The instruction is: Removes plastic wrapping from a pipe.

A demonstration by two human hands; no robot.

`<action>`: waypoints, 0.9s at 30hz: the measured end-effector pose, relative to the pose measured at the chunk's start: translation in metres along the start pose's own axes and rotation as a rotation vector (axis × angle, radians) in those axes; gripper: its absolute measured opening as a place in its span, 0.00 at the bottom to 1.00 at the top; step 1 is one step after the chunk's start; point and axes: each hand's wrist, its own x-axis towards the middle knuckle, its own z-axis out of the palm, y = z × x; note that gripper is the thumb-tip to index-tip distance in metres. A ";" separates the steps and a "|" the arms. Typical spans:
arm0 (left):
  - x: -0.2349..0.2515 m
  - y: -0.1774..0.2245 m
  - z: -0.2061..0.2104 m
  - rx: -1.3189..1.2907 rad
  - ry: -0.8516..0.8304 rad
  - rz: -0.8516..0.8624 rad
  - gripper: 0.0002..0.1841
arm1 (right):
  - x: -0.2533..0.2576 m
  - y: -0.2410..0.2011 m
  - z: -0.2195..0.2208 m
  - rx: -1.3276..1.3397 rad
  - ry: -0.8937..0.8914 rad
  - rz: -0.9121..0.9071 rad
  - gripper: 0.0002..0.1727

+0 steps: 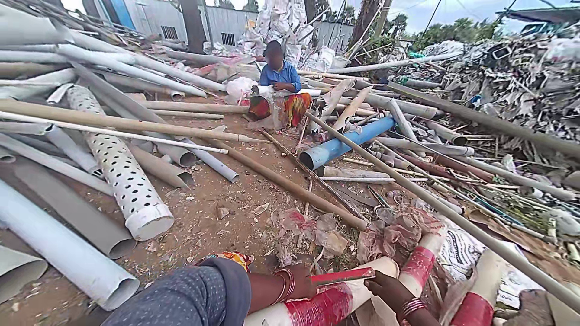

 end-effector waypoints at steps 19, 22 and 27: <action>-0.046 0.064 -0.035 -0.710 0.321 0.298 0.25 | -0.120 -0.103 0.041 0.442 0.374 -0.233 0.23; -0.065 0.100 -0.031 -0.870 0.339 0.481 0.24 | -0.126 -0.118 0.055 0.625 0.486 -0.275 0.34; -0.058 0.112 -0.026 -0.669 0.255 0.648 0.23 | -0.134 -0.117 0.058 1.032 0.517 -0.219 0.30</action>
